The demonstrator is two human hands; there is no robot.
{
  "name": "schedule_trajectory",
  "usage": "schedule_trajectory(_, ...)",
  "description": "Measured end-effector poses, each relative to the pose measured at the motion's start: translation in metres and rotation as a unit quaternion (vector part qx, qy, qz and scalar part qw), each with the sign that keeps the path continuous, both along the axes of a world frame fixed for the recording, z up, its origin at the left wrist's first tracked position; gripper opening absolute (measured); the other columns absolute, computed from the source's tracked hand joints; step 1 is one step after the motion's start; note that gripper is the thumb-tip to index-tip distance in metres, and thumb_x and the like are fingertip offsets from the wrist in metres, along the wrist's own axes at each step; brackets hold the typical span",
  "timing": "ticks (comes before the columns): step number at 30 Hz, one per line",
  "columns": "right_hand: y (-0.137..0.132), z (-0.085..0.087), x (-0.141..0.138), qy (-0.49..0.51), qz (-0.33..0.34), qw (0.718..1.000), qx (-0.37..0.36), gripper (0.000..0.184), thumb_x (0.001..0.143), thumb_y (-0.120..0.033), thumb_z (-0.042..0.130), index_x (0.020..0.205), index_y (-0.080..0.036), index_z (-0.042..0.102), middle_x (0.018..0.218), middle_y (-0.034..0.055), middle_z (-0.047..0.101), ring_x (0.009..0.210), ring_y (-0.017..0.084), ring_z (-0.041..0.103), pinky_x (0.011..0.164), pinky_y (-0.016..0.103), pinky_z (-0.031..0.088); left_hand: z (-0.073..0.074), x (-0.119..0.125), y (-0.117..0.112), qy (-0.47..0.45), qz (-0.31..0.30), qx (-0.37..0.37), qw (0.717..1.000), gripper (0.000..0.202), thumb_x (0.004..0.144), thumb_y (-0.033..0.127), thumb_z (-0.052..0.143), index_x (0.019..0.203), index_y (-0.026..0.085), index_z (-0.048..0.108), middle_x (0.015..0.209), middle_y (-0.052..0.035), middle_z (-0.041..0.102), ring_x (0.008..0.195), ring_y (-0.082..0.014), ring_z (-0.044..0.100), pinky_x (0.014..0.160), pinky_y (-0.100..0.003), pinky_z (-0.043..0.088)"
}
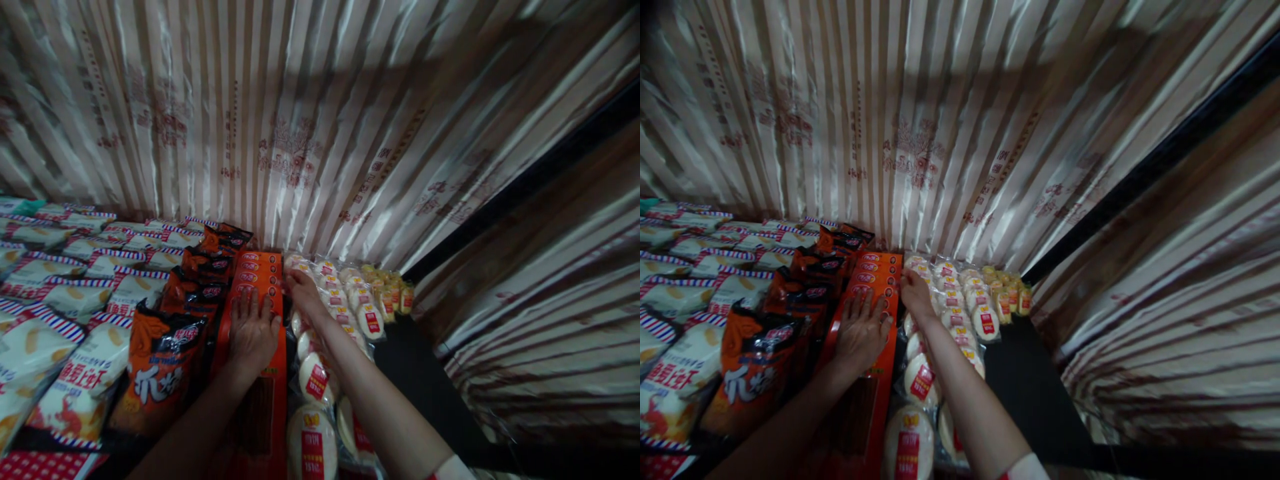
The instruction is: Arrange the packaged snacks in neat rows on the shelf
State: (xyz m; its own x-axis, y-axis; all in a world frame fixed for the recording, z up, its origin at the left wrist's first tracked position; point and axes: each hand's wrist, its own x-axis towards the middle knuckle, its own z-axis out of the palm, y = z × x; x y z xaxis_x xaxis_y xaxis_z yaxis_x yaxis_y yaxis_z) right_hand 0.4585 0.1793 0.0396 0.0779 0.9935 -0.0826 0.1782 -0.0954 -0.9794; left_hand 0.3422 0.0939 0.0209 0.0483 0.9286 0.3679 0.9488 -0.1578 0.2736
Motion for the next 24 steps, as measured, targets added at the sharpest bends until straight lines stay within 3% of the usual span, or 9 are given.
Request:
schedule_trajectory(6, -0.021, 0.003, 0.008, -0.023, 0.015, 1.0, -0.009, 0.019, 0.078, -0.017, 0.05, 0.091, -0.019, 0.064, 0.074, -0.0011, 0.068, 0.064, 0.011, 0.062, 0.069, 0.026, 0.051, -0.006, -0.001, 0.0, 0.037, 0.0, 0.016, 0.999, 0.044, 0.089, 0.034, 0.041, 0.124, 0.014, 0.058, 0.135, -0.0187, 0.049, 0.129, -0.0365, 0.038, 0.106, -0.053, 0.027)
schedule_trajectory(11, -0.034, 0.006, 0.012, 0.016, 0.0, 1.0, -0.019, 0.018, 0.076, -0.015, 0.051, 0.087, -0.018, 0.065, 0.073, -0.0005, 0.069, 0.068, 0.013, 0.064, 0.066, 0.025, 0.051, -0.009, -0.002, 0.0, 0.042, -0.003, 0.018, 0.999, 0.044, 0.089, 0.033, 0.04, 0.124, 0.013, 0.058, 0.135, -0.0191, 0.049, 0.129, -0.0366, 0.039, 0.105, -0.054, 0.027)
schedule_trajectory(19, -0.041, 0.001, 0.017, 0.004, 0.012, 1.0, -0.008, 0.016, 0.078, -0.016, 0.05, 0.087, -0.018, 0.064, 0.078, 0.0013, 0.07, 0.074, 0.013, 0.066, 0.066, 0.023, 0.052, -0.004, -0.002, -0.001, 0.027, -0.011, 0.022, 0.999, 0.045, 0.088, 0.032, 0.04, 0.124, 0.012, 0.058, 0.136, -0.019, 0.047, 0.129, -0.0371, 0.038, 0.105, -0.055, 0.027)
schedule_trajectory(24, -0.041, -0.004, 0.017, -0.058, 0.031, 0.998, 0.001, 0.019, 0.079, -0.016, 0.049, 0.089, -0.02, 0.065, 0.079, 0.0002, 0.07, 0.072, 0.013, 0.066, 0.067, 0.025, 0.053, -0.004, -0.002, -0.001, 0.015, -0.009, 0.024, 1.0, 0.044, 0.088, 0.033, 0.04, 0.123, 0.013, 0.058, 0.137, -0.0179, 0.046, 0.129, -0.037, 0.038, 0.105, -0.055, 0.027)
